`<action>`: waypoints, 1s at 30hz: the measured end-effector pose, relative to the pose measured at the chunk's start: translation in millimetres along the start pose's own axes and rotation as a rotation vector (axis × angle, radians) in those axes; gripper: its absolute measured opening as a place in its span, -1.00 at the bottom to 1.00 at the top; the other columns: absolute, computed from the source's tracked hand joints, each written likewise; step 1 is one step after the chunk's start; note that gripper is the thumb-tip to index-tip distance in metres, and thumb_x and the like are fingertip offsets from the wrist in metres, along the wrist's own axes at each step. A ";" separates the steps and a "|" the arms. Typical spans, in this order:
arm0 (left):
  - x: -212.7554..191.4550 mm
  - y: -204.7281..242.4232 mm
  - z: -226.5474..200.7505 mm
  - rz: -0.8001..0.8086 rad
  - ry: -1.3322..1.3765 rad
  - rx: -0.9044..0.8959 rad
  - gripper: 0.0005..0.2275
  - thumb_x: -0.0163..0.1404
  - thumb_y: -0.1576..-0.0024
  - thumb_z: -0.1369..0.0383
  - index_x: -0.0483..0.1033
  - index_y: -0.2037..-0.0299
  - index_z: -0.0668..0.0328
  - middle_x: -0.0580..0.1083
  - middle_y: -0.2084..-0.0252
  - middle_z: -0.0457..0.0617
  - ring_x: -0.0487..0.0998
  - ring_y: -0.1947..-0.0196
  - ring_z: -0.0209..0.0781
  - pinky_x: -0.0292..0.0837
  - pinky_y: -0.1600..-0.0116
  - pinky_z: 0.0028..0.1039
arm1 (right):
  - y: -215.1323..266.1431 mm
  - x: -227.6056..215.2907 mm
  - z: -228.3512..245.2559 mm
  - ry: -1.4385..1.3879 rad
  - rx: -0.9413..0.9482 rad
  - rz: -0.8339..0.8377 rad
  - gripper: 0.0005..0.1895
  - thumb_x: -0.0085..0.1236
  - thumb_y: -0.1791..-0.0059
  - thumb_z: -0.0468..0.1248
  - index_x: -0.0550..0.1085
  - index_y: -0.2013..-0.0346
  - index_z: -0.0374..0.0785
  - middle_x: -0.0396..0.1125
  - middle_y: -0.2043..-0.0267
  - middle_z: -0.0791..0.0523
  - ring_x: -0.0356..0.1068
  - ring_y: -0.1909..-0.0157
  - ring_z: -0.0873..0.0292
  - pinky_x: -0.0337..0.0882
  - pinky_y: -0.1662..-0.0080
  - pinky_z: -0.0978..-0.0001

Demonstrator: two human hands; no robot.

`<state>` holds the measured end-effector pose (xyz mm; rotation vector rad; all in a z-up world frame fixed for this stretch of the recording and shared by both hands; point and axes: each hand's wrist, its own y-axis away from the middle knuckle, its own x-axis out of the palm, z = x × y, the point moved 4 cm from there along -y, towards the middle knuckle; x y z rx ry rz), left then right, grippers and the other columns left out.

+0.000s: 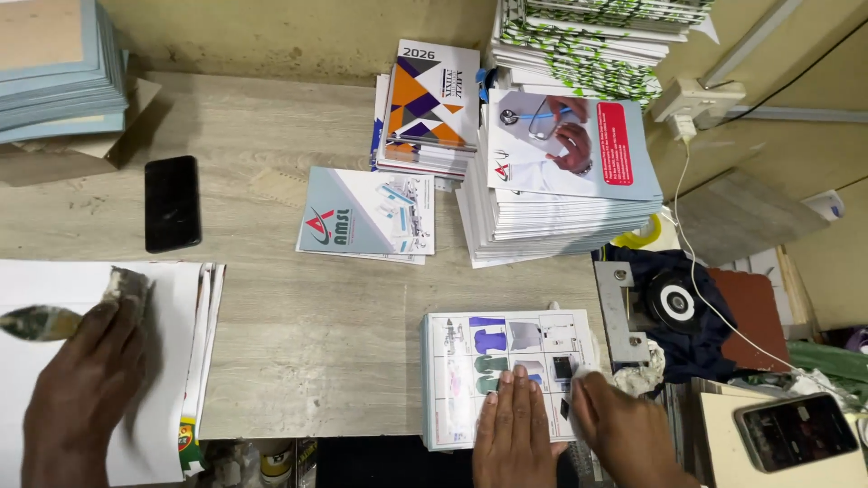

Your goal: The person assembles booklets by inserting printed pages into covers and smoothing them with a white cloth. Another person applies glue to the spines of the booklets using a brush. The process involves handling stacks of paper, covers, and finished booklets on a cluttered table.

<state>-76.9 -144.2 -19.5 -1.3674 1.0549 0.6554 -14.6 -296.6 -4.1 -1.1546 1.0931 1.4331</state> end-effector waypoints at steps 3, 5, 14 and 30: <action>1.6 0.4 1.4 0.000 -0.007 0.034 0.20 0.31 0.31 -0.38 0.11 -0.43 0.32 0.12 -0.52 0.19 0.08 -0.54 0.07 -0.08 -0.59 -0.19 | -8.6 1.3 -9.9 0.075 0.057 -0.095 -0.82 -0.03 -0.03 0.04 0.43 0.30 0.09 0.32 0.77 0.20 0.34 0.75 0.10 0.24 0.58 0.18; 2.1 3.0 4.7 -0.019 0.039 0.057 0.05 0.14 0.10 -0.39 0.18 -0.41 0.33 0.17 -0.50 0.22 0.13 -0.51 0.11 0.00 -0.53 -0.18 | -50.8 -4.0 -9.8 -0.021 -0.072 -0.082 -0.81 -0.12 -0.15 -0.19 0.46 0.21 -0.14 0.36 0.72 0.28 0.25 0.81 0.40 0.22 0.75 0.58; -8.0 -1.8 3.6 0.080 0.003 0.027 0.21 0.25 0.31 -0.33 0.01 -0.47 0.30 -0.01 -0.57 0.20 -0.03 -0.57 0.06 -0.21 -0.60 -0.21 | 29.0 -0.3 18.2 0.057 -0.116 -0.129 -0.89 0.06 -0.02 -0.07 0.36 0.23 0.09 0.33 0.67 0.27 0.29 0.77 0.20 0.25 0.67 0.22; 14.4 -89.6 138.5 0.242 0.594 -0.252 -0.54 -0.35 -0.35 0.14 0.28 -0.34 0.23 0.14 -0.50 0.09 0.03 -0.49 0.25 -0.14 -0.39 0.11 | 31.8 16.9 150.0 -0.116 -0.445 -0.083 -0.86 0.03 0.05 -0.35 0.39 0.49 -0.05 0.18 0.74 0.28 0.15 0.78 0.26 0.14 0.73 0.25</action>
